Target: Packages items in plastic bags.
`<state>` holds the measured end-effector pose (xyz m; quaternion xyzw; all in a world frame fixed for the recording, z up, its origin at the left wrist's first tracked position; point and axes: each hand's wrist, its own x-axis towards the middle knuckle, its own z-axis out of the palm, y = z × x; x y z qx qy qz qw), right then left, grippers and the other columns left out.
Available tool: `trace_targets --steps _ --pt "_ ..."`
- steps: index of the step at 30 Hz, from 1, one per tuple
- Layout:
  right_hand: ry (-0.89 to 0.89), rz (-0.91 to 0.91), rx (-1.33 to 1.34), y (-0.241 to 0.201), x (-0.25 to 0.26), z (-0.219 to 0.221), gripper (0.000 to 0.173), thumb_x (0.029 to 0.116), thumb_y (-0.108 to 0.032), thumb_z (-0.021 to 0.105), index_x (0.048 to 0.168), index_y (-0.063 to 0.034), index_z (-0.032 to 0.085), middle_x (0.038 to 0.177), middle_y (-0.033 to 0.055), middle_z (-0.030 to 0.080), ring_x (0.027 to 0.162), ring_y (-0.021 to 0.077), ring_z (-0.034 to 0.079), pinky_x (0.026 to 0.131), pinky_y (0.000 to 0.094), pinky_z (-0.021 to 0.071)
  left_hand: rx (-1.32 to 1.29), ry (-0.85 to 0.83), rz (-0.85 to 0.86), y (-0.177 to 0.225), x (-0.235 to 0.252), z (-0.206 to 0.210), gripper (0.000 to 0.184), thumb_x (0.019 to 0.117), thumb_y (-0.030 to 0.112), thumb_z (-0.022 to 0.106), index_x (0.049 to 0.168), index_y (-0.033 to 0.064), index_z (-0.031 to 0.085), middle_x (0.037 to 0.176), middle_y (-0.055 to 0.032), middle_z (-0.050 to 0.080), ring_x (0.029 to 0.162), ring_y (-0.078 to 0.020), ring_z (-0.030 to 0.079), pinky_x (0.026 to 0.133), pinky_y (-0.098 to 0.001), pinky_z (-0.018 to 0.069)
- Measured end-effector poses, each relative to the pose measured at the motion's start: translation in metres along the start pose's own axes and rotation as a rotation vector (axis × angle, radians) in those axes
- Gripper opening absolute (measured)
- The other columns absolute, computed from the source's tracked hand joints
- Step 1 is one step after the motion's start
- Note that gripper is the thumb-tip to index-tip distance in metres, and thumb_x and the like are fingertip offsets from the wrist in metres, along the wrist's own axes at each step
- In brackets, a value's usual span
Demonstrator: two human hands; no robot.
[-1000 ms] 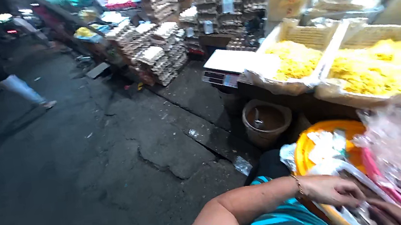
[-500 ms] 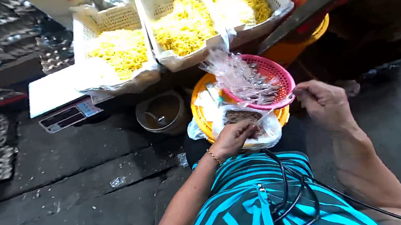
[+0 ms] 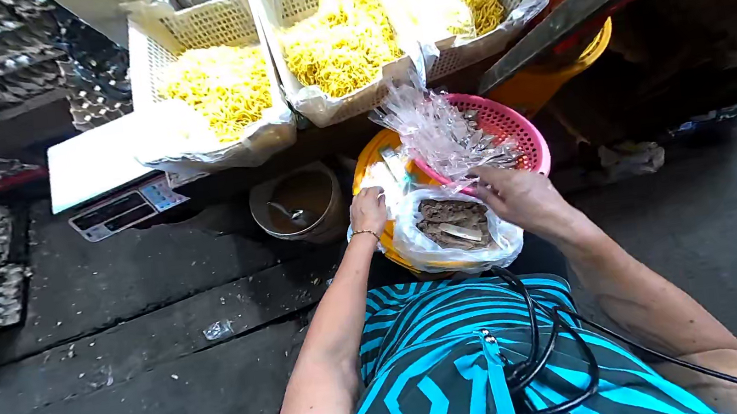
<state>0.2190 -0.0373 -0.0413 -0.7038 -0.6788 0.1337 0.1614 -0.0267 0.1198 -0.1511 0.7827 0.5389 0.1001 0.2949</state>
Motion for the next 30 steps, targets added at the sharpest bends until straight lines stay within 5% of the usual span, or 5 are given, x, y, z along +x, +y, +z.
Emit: trace_targets --steps 6,10,16,23,30 --pt "-0.083 -0.09 0.128 0.002 -0.039 0.013 0.031 0.1056 -0.027 0.057 0.126 -0.0074 0.07 0.109 0.0152 0.073 0.094 0.0324 0.073 0.083 0.0567 0.0581 0.149 -0.101 0.217 0.004 0.046 0.024 0.036 0.102 0.029 0.063 0.134 0.0139 0.067 0.142 -0.012 0.06 0.137 -0.0386 0.049 0.108 -0.0619 0.0404" --pt "-0.107 -0.044 0.147 0.008 -0.058 0.008 0.034 0.1069 -0.029 0.053 0.125 -0.0058 0.07 0.112 0.0153 0.073 0.096 0.0313 0.073 0.087 0.0538 0.058 0.187 -0.141 0.269 0.01 0.061 0.032 0.028 0.0946 0.021 0.071 0.12 0.0094 0.073 0.126 -0.018 0.066 0.128 -0.0417 0.054 0.109 -0.0628 0.0384" --pt "-0.128 -0.029 0.163 0.013 -0.067 0.012 0.033 0.1068 -0.027 0.054 0.124 -0.0042 0.07 0.111 0.0163 0.073 0.095 0.0318 0.072 0.087 0.0536 0.0572 0.21 -0.094 0.329 0.014 0.059 0.035 0.021 0.0989 0.027 0.067 0.107 0.0105 0.078 0.118 -0.0154 0.07 0.123 -0.0372 0.058 0.113 -0.0576 0.0373" --pt "-0.219 -0.042 0.174 0.007 -0.065 0.014 0.037 0.1084 -0.03 0.051 0.127 -0.0037 0.07 0.115 0.0184 0.073 0.104 0.0349 0.071 0.093 0.0567 0.0545 0.179 -0.02 0.33 0.022 0.045 0.032 0.031 0.1074 0.023 0.052 0.117 0.0062 0.075 0.113 -0.0144 0.076 0.115 -0.032 0.069 0.12 -0.0573 0.031" --pt "-0.288 -0.029 0.181 0.009 -0.067 0.017 0.04 0.1092 -0.032 0.048 0.132 -0.0046 0.067 0.118 0.0185 0.072 0.108 0.0353 0.07 0.096 0.0567 0.053 0.073 0.126 0.419 0.015 0.044 0.041 0.026 0.1049 0.016 0.054 0.115 0.004 0.075 0.118 -0.0146 0.074 0.117 -0.0325 0.068 0.115 -0.0586 0.0377"
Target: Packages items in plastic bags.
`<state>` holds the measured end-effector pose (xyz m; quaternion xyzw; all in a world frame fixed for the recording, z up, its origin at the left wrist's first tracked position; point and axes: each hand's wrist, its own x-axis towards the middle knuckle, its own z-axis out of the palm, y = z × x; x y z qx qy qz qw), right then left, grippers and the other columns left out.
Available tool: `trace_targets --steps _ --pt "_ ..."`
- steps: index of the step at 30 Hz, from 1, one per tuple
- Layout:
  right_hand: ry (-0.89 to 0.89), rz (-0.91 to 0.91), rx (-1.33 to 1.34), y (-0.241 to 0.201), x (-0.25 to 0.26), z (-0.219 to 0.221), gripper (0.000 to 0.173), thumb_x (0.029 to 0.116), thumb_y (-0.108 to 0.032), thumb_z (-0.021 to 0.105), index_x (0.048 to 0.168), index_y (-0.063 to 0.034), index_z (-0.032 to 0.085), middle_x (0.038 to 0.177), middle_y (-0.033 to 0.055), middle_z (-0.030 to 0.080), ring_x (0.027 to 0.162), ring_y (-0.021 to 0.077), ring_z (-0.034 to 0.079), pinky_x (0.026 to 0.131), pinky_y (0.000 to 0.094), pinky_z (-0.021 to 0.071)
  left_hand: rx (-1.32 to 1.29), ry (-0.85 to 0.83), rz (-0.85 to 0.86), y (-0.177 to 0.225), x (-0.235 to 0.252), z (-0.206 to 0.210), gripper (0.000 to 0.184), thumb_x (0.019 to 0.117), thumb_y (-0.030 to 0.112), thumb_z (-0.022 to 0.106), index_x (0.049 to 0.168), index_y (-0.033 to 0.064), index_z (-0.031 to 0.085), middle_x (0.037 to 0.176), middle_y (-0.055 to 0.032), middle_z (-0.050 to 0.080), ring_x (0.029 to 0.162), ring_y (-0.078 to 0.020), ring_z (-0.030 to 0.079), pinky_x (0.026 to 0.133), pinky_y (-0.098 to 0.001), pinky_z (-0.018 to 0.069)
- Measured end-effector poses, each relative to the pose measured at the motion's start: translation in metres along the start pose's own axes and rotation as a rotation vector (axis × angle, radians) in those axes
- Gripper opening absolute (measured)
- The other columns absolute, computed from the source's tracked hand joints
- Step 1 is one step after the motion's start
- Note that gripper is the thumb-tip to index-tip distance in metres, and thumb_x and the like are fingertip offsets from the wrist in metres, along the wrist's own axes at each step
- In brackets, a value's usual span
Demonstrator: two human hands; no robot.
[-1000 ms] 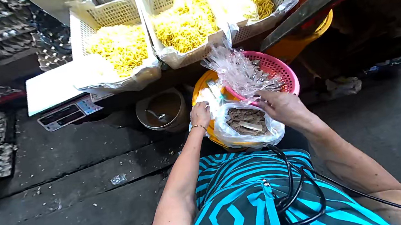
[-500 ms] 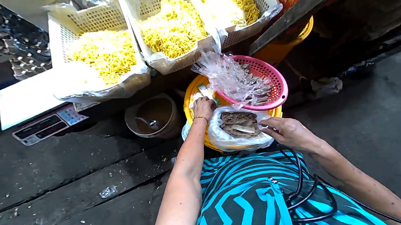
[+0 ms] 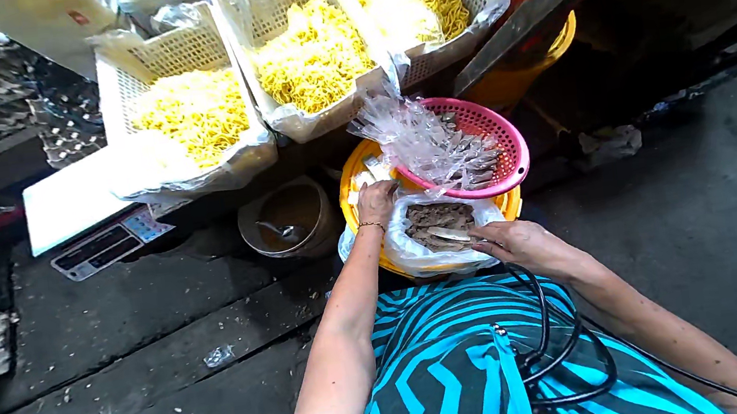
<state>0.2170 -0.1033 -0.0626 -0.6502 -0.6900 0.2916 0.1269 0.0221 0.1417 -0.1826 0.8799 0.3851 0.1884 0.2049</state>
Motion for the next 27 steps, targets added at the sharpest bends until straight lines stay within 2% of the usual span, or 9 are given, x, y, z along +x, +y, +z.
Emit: trace_targets --steps 5,8,11,13,14,16,19,22,27 --pt "0.021 -0.04 0.046 -0.002 0.006 0.004 0.038 0.1087 -0.029 0.05 0.13 -0.0037 0.068 0.119 0.0177 0.072 0.109 0.0333 0.07 0.097 0.0545 0.0532 -0.108 0.086 -0.044 0.001 -0.003 -0.01 0.027 0.1065 0.014 0.051 0.114 -0.0045 0.069 0.111 -0.0217 0.07 0.111 -0.0365 0.067 0.104 -0.0513 0.0494" --pt "0.19 -0.118 0.142 -0.003 0.018 0.011 0.032 0.1062 -0.025 0.055 0.126 -0.0044 0.071 0.117 0.0146 0.072 0.106 0.0265 0.071 0.096 0.0477 0.0562 -0.112 0.123 0.016 0.017 -0.016 -0.034 0.024 0.1059 0.012 0.052 0.112 -0.0037 0.069 0.106 -0.02 0.072 0.101 -0.0346 0.071 0.093 -0.0528 0.0546" --pt "0.386 -0.24 0.123 -0.013 0.045 0.014 0.044 0.1022 -0.023 0.062 0.141 -0.0017 0.059 0.138 0.0175 0.064 0.126 0.0287 0.064 0.107 0.0466 0.0505 -0.162 0.004 0.162 0.055 -0.042 -0.073 0.019 0.1038 0.007 0.054 0.11 -0.0014 0.07 0.104 -0.0175 0.073 0.097 -0.0318 0.072 0.089 -0.052 0.0572" --pt "0.388 -0.361 0.124 -0.022 0.067 0.011 0.056 0.0974 -0.024 0.069 0.145 0.0006 0.053 0.146 0.0193 0.057 0.136 0.0304 0.056 0.115 0.0474 0.0442 -0.208 -0.108 0.266 0.082 -0.057 -0.096 0.016 0.1008 0.005 0.059 0.107 0.0 0.072 0.102 -0.0145 0.073 0.095 -0.0272 0.072 0.088 -0.0484 0.0584" --pt "0.359 -0.419 0.148 -0.027 0.075 0.008 0.054 0.095 -0.024 0.071 0.141 0.0011 0.057 0.139 0.0187 0.062 0.131 0.0295 0.059 0.112 0.0484 0.0459 -0.233 -0.145 0.303 0.092 -0.064 -0.106 0.014 0.0993 0.004 0.061 0.105 0.0005 0.073 0.101 -0.0131 0.073 0.094 -0.0249 0.073 0.088 -0.0462 0.0588" --pt "0.248 -0.47 0.265 -0.036 0.084 0.001 0.034 0.0939 -0.024 0.073 0.12 -0.004 0.07 0.109 0.0092 0.074 0.102 0.0183 0.069 0.096 0.0424 0.0529 -0.275 -0.18 0.304 0.104 -0.074 -0.127 0.013 0.1 0.005 0.061 0.104 0.0014 0.073 0.1 -0.0105 0.074 0.092 -0.0198 0.072 0.087 -0.0413 0.0589" --pt "0.029 -0.392 0.532 -0.039 0.079 -0.01 0.016 0.0988 -0.02 0.068 0.094 -0.0057 0.073 0.075 -0.0015 0.067 0.066 0.0029 0.06 0.066 0.0224 0.0524 -0.402 -0.154 0.167 0.098 -0.086 -0.15 0.016 0.1045 0.012 0.057 0.102 0.0031 0.07 0.088 -0.0047 0.068 0.074 -0.0095 0.062 0.072 -0.029 0.0542" --pt "-0.141 -0.321 0.695 -0.026 0.065 -0.017 0.013 0.0975 -0.016 0.067 0.091 -0.0057 0.072 0.077 -0.0058 0.065 0.07 -0.002 0.058 0.068 0.0184 0.0501 -0.55 -0.139 0.066 0.086 -0.095 -0.153 0.017 0.1057 0.014 0.055 0.101 0.0044 0.068 0.079 0.0005 0.063 0.062 -0.0027 0.052 0.059 -0.0192 0.0454" --pt "-0.267 -0.233 0.931 -0.002 0.045 -0.014 0.016 0.1007 -0.009 0.058 0.091 -0.0061 0.071 0.084 -0.0047 0.073 0.079 -0.0009 0.065 0.078 0.0188 0.053 -0.63 -0.11 -0.094 0.082 -0.101 -0.151 0.017 0.107 0.017 0.053 0.102 0.0089 0.067 0.075 0.0045 0.059 0.059 -0.0006 0.049 0.056 -0.0159 0.0412"
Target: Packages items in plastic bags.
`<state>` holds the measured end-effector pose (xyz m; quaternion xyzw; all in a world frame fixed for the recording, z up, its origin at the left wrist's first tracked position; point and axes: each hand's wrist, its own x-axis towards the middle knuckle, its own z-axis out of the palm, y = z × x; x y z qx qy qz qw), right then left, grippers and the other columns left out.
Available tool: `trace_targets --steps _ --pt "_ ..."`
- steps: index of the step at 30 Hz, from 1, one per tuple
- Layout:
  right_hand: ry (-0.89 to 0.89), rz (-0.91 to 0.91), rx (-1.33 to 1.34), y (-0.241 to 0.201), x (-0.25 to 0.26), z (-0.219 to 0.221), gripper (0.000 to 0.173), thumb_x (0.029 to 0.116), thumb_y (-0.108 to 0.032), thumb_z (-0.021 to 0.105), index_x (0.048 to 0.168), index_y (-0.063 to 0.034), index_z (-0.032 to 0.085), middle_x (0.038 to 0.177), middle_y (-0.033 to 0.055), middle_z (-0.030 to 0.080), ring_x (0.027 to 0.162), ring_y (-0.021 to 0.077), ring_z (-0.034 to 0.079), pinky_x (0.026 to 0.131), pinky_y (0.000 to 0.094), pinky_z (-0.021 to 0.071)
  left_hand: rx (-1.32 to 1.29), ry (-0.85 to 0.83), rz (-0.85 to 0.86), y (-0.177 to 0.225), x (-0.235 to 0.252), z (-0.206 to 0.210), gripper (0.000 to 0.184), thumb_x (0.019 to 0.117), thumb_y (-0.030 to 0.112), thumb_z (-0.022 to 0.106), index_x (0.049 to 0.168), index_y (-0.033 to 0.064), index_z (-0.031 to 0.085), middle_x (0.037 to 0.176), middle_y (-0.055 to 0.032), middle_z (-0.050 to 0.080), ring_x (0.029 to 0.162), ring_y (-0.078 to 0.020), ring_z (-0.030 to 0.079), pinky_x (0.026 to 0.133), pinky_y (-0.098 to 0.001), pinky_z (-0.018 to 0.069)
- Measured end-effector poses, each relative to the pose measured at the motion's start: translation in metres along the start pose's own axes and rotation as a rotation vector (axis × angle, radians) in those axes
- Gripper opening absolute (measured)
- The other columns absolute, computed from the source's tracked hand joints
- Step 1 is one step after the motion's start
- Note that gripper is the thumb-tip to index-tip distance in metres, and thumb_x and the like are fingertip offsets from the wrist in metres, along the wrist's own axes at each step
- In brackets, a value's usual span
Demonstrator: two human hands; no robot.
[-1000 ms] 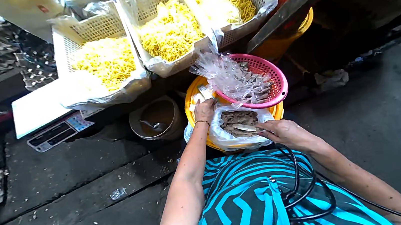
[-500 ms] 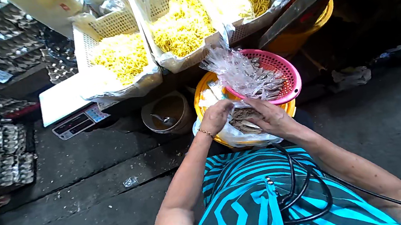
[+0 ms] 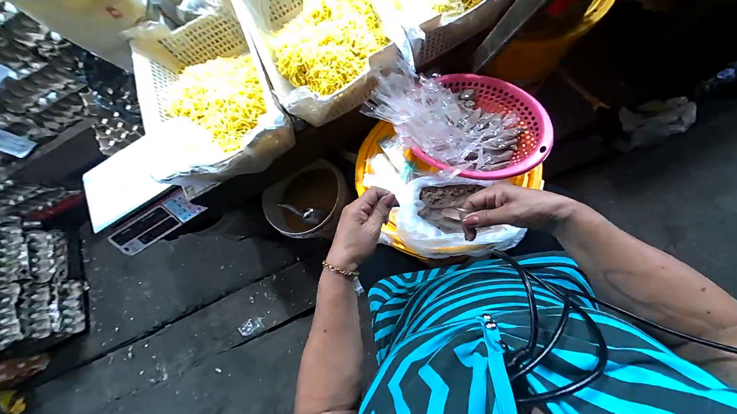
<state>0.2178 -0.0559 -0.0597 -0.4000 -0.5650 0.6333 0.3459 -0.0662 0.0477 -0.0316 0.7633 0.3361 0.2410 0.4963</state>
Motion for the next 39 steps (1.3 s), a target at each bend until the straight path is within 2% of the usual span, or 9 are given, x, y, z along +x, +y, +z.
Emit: trace_targets --steps 6,15,20,22,24,27,35,37,39 --pt "0.04 0.131 0.422 0.006 -0.004 0.002 0.035 0.1074 -0.016 0.039 0.094 -0.0044 0.07 0.087 0.0048 0.076 0.08 0.0118 0.073 0.079 0.0286 0.0613 -0.04 0.053 -0.085 -0.004 -0.005 -0.002 0.019 0.1075 0.021 0.053 0.102 0.0112 0.067 0.07 0.0045 0.055 0.054 -0.0016 0.045 0.05 -0.0155 0.0371" --pt "-0.028 0.172 0.509 0.003 0.006 0.009 0.055 0.1072 -0.03 0.021 0.105 -0.0075 0.072 0.095 0.007 0.077 0.082 0.0162 0.075 0.072 0.0317 0.0629 -0.08 0.087 -0.128 -0.005 -0.021 -0.006 0.018 0.1074 0.022 0.053 0.099 0.0131 0.067 0.069 0.0055 0.054 0.054 -0.0012 0.045 0.051 -0.0148 0.0376" --pt "-0.075 0.141 0.535 0.004 0.008 0.013 0.06 0.1059 -0.048 0.024 0.107 -0.011 0.072 0.097 0.0069 0.077 0.083 0.0176 0.076 0.069 0.0315 0.0633 -0.113 0.1 -0.127 -0.005 -0.025 -0.006 0.018 0.1073 0.02 0.053 0.099 0.0125 0.066 0.067 0.0063 0.053 0.054 -0.0001 0.044 0.05 -0.0137 0.0371" --pt "-0.079 0.112 0.517 0.003 0.009 0.016 0.059 0.1026 -0.061 0.039 0.109 -0.0125 0.071 0.099 0.0064 0.077 0.084 0.0174 0.076 0.069 0.0317 0.0637 -0.122 0.112 -0.134 -0.005 -0.027 -0.006 0.018 0.1074 0.02 0.053 0.099 0.0126 0.066 0.067 0.0067 0.053 0.053 0.0004 0.044 0.05 -0.0134 0.037" --pt "-0.017 0.072 0.438 0.0 0.008 0.021 0.035 0.1033 -0.044 0.053 0.11 -0.0121 0.067 0.098 0.0059 0.075 0.083 0.016 0.075 0.07 0.0308 0.0633 -0.14 0.12 -0.138 -0.007 -0.029 -0.006 0.017 0.1074 0.019 0.053 0.099 0.0124 0.066 0.068 0.0065 0.054 0.054 0.0001 0.045 0.051 -0.0138 0.038" --pt "0.191 0.018 0.222 -0.006 0.009 0.036 0.009 0.1016 -0.011 0.056 0.097 -0.0085 0.064 0.077 -0.0012 0.07 0.068 0.0068 0.067 0.066 0.0236 0.0575 -0.143 0.119 -0.152 -0.01 -0.03 -0.005 0.017 0.1073 0.018 0.053 0.1 0.0108 0.066 0.07 0.0064 0.056 0.056 0.0 0.047 0.053 -0.0151 0.0405" --pt "0.357 -0.112 -0.146 -0.001 0.013 0.044 0.038 0.1051 -0.026 0.057 0.07 -0.0128 0.061 0.057 -0.0094 0.051 0.051 -0.0025 0.044 0.05 0.0154 0.0364 -0.232 -0.007 -0.197 -0.019 -0.048 -0.006 0.015 0.1038 0.013 0.056 0.094 0.0086 0.066 0.07 0.0071 0.06 0.061 0.0 0.054 0.059 -0.0164 0.0463" --pt "0.358 -0.079 -0.227 -0.001 0.015 0.044 0.038 0.1054 -0.028 0.058 0.072 -0.0108 0.063 0.059 -0.0075 0.054 0.052 -0.001 0.047 0.052 0.0174 0.0395 -0.193 -0.061 -0.245 -0.024 -0.055 -0.007 0.015 0.1038 0.014 0.056 0.094 0.0088 0.066 0.073 0.0078 0.063 0.066 0.0006 0.057 0.065 -0.0175 0.0498" --pt "0.321 -0.1 -0.422 0.002 0.016 0.046 0.03 0.1048 -0.025 0.058 0.085 -0.0071 0.072 0.069 -0.0027 0.062 0.061 0.0035 0.056 0.06 0.024 0.0487 0.026 -0.12 -0.333 -0.026 -0.061 -0.009 0.02 0.1057 0.024 0.057 0.105 0.0085 0.069 0.088 0.0036 0.067 0.079 -0.0025 0.062 0.077 -0.0251 0.0523"
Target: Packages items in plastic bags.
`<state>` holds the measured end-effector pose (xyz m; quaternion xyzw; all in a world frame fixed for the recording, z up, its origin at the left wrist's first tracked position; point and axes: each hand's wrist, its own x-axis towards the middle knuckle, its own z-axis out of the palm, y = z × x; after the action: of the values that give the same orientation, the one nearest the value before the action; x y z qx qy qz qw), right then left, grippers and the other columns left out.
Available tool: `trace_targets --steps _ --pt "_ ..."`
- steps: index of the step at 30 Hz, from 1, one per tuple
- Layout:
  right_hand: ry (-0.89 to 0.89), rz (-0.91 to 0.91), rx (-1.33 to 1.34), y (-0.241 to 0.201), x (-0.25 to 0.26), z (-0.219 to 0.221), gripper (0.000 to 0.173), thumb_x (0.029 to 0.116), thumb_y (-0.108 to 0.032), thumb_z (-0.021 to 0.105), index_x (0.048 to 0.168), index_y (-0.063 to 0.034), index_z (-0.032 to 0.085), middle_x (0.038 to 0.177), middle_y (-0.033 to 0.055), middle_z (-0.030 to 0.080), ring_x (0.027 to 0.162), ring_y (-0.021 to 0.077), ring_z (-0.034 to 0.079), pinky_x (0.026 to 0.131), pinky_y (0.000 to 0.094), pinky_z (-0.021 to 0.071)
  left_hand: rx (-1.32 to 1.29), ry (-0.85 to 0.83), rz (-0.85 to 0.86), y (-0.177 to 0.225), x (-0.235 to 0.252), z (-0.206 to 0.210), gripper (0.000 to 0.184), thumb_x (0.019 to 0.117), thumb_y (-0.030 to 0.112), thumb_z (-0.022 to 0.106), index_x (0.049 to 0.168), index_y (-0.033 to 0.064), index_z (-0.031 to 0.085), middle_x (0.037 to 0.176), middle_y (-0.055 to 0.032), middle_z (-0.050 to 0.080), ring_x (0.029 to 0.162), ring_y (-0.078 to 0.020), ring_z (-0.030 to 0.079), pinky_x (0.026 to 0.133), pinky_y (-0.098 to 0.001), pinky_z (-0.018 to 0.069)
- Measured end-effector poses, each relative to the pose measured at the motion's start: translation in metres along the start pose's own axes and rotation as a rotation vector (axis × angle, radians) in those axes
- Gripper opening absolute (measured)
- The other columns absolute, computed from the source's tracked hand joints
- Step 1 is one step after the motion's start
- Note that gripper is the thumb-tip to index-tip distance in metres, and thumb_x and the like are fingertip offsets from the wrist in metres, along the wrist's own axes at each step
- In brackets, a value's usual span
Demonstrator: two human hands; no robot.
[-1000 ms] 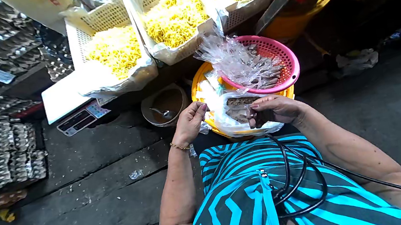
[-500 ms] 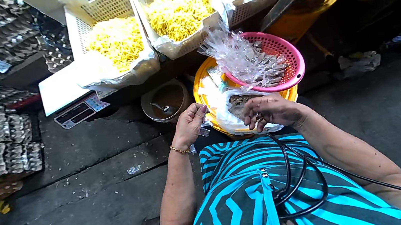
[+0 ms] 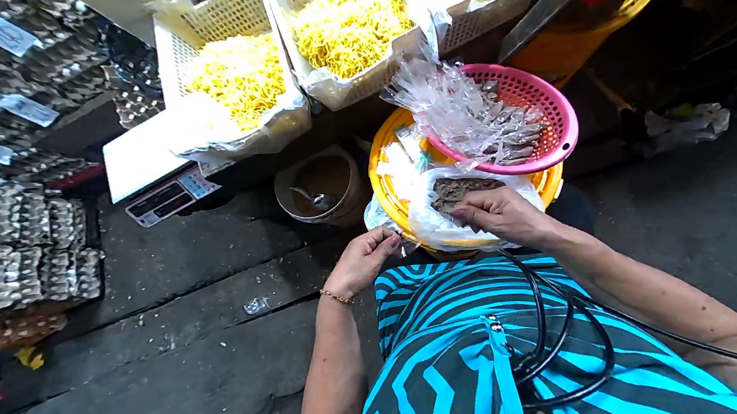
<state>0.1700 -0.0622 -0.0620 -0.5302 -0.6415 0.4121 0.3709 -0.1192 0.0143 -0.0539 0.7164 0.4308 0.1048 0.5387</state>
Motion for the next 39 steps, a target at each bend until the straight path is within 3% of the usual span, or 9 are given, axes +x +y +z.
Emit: trace_targets --steps 3,4,8,11,15,18,21,28,39 --pt "-0.127 -0.129 -0.213 0.0 -0.003 0.01 0.023 0.1024 -0.021 0.061 0.097 -0.0033 0.074 0.088 0.0076 0.072 0.081 0.0168 0.068 0.078 0.0405 0.0564 0.237 -0.055 0.06 0.003 0.003 0.013 0.045 0.1048 0.038 0.055 0.142 0.0122 0.06 0.149 -0.0062 0.056 0.139 -0.0201 0.05 0.117 -0.0497 0.0382" --pt "-0.181 -0.145 -0.242 0.0 -0.005 0.015 0.021 0.1026 -0.02 0.061 0.1 -0.0032 0.074 0.091 0.0089 0.072 0.085 0.0191 0.069 0.081 0.0427 0.0566 0.231 -0.075 0.129 0.007 0.007 0.024 0.05 0.1028 0.038 0.058 0.145 0.0115 0.057 0.154 -0.0078 0.05 0.144 -0.0227 0.045 0.12 -0.0513 0.0343" --pt "-0.21 -0.129 -0.302 0.002 -0.019 0.022 0.025 0.1031 -0.022 0.058 0.09 -0.0041 0.07 0.078 0.0084 0.067 0.074 0.0214 0.067 0.07 0.0447 0.0544 -0.062 -0.208 0.248 0.022 0.022 0.067 0.047 0.0944 0.024 0.073 0.136 0.0052 0.059 0.111 -0.0046 0.071 0.099 -0.0088 0.067 0.091 -0.0312 0.0557" --pt "-0.081 -0.066 -0.263 0.008 -0.037 0.015 0.041 0.1051 -0.034 0.055 0.077 -0.0055 0.064 0.066 0.0035 0.057 0.063 0.0145 0.057 0.06 0.0361 0.0464 -0.238 -0.331 0.193 0.02 0.03 0.083 0.042 0.0972 0.016 0.069 0.134 0.0008 0.057 0.092 -0.0006 0.07 0.08 -0.0027 0.065 0.078 -0.0228 0.0555" --pt "-0.084 -0.001 -0.168 0.015 -0.055 0.0 0.034 0.1054 -0.03 0.055 0.086 -0.0062 0.07 0.07 -0.0018 0.058 0.065 0.0027 0.053 0.063 0.023 0.0443 -0.25 -0.31 0.177 0.02 0.031 0.094 0.021 0.1052 0.018 0.056 0.115 0.0019 0.066 0.084 0.0054 0.064 0.072 0.0032 0.056 0.071 -0.0172 0.0481" --pt "-0.122 0.049 -0.075 0.013 -0.061 -0.006 0.025 0.1037 -0.025 0.059 0.099 -0.0045 0.073 0.08 -0.0015 0.066 0.07 -0.0022 0.056 0.069 0.0172 0.0468 -0.301 -0.377 0.163 0.019 0.033 0.093 0.033 0.1097 0.023 0.041 0.116 -0.0003 0.064 0.087 0.0036 0.064 0.077 -0.0004 0.059 0.074 -0.0214 0.0513" --pt "-0.114 0.076 0.024 0.012 -0.057 -0.004 0.019 0.1021 -0.021 0.062 0.103 -0.005 0.071 0.082 -0.003 0.066 0.071 -0.0037 0.057 0.069 0.0155 0.0479 -0.421 -0.419 0.118 0.021 0.035 0.091 0.019 0.1066 0.015 0.052 0.112 0.0005 0.061 0.093 0.0025 0.067 0.087 -0.0021 0.064 0.085 -0.0244 0.0542" --pt "-0.051 -0.097 -0.003 -0.01 -0.039 -0.011 0.022 0.1022 -0.01 0.058 0.104 0.0078 0.071 0.094 0.0159 0.072 0.085 0.0129 0.068 0.083 0.029 0.0553 -0.272 -0.219 0.205 0.022 0.032 0.072 0.013 0.0945 0.018 0.071 0.102 0.0073 0.068 0.087 0.007 0.067 0.078 0.0003 0.063 0.074 -0.0205 0.0551" --pt "0.079 -0.152 -0.168 -0.033 -0.027 -0.037 0.029 0.1039 -0.015 0.058 0.088 0.0059 0.069 0.072 0.0147 0.065 0.067 0.0239 0.063 0.065 0.0428 0.0503 -0.317 -0.121 0.285 0.038 0.047 0.08 0.028 0.1049 0.011 0.045 0.086 0.0157 0.066 0.067 0.0187 0.059 0.059 0.0089 0.052 0.057 -0.0119 0.0462"
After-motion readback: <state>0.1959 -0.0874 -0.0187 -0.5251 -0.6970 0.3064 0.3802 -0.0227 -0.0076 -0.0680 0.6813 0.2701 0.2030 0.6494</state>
